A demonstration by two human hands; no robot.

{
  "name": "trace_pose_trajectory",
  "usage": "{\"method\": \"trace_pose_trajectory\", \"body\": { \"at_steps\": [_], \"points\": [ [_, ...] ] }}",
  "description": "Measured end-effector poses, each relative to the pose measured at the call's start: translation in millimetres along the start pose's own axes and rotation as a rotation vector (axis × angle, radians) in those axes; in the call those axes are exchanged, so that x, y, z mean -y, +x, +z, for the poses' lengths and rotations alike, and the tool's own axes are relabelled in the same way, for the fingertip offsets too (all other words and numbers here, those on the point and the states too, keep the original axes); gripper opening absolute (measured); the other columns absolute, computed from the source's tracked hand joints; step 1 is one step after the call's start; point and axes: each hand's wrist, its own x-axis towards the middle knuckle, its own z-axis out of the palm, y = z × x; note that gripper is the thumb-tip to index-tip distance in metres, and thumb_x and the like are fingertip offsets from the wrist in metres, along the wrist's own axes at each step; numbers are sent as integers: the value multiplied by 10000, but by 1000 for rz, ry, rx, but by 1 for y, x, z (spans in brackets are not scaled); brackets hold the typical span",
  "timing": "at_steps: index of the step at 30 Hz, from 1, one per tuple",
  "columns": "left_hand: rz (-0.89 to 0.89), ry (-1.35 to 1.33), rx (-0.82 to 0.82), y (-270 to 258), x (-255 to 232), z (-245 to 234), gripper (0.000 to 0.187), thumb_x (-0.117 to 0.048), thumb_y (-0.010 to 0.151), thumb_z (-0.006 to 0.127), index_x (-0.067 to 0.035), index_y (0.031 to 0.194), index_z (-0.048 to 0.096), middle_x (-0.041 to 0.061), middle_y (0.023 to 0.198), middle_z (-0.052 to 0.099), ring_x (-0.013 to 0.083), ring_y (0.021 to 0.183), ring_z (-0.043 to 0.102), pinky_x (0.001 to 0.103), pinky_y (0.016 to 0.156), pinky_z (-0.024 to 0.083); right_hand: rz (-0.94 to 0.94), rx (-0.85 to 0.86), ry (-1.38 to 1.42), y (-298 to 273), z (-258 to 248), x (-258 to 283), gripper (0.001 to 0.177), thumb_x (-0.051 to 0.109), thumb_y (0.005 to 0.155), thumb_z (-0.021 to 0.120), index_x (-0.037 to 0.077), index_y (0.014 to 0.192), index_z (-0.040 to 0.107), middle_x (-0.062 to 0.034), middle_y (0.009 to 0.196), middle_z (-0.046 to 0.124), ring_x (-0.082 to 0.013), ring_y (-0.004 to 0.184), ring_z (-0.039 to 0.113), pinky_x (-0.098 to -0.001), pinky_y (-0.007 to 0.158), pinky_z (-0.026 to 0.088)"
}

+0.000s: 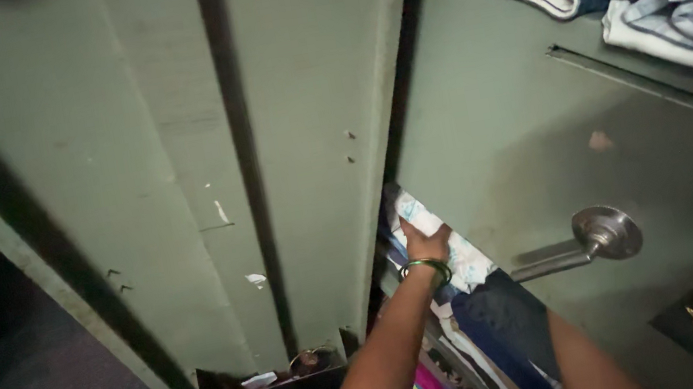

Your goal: The person removes folded garments, including jeans and shirts, from a black and red duffel bag and places them into different shelves of a green metal closet.

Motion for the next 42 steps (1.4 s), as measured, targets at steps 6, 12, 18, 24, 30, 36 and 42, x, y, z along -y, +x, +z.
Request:
{"method": "trace_pose_trajectory", "body": {
  "at_steps": [6, 12, 18, 24, 30, 36, 42],
  "points": [
    [-31, 187, -40, -5, -13, -2, 968, -152, 758, 826, 48, 1509, 250, 225, 1290, 676, 297, 1192, 668, 347, 1029, 503, -355, -74, -414, -19, 39, -13, 699, 517, 1008, 495, -18, 1458, 494, -240, 1490, 523, -350, 1415, 464, -420, 1213, 336],
    [-193, 82, -44, -4, 41, -26, 782, -274, 886, 710, 54, 1501, 354, 205, 1234, 707, 264, 1050, 717, 350, 875, 575, -496, 551, -345, -47, 130, -4, 767, 607, 1021, 466, 0, 1489, 474, -246, 1549, 487, -357, 1492, 414, -412, 1265, 293],
    [-326, 68, -13, -67, 68, -84, 667, -183, 864, 717, -74, 1467, 453, 147, 1238, 697, 226, 858, 701, 345, 689, 580, -433, 607, -423, -39, 141, 7, 898, 652, 924, 596, -20, 1491, 413, -293, 1533, 419, -421, 1447, 344, -450, 1183, 259],
    [-401, -133, 91, -123, 100, -148, 625, -38, 835, 676, -126, 1417, 465, 81, 1132, 650, 184, 851, 701, 338, 636, 566, -509, 613, -614, -15, 125, 25, 835, 667, 899, 566, 81, 1491, 502, -195, 1553, 513, -360, 1458, 443, -439, 1238, 309],
    [-529, -341, 72, -180, 86, -214, 489, -17, 882, 581, -78, 1365, 530, 110, 1112, 690, 218, 886, 709, 348, 701, 602, -482, 734, -365, -22, 123, 20, 884, 588, 935, 578, -12, 1548, 363, -254, 1575, 409, -382, 1489, 343, -428, 1218, 240],
    [-579, -269, -33, -226, 62, -292, 454, -51, 890, 622, -115, 1338, 583, 117, 1065, 688, 248, 880, 704, 384, 719, 591, -474, 671, -408, -53, 116, 51, 748, 463, 1041, 481, -63, 1554, 339, -304, 1573, 378, -428, 1488, 329, -424, 1221, 256],
    [-634, -285, -217, -244, 45, -353, 422, -155, 912, 704, -147, 1319, 593, 41, 1104, 697, 220, 932, 707, 401, 766, 607, -878, 245, -853, -195, 76, 142, 525, 355, 996, 562, 17, 1399, 574, -232, 1438, 549, -437, 1377, 460, -586, 1165, 300]
  ]
}}
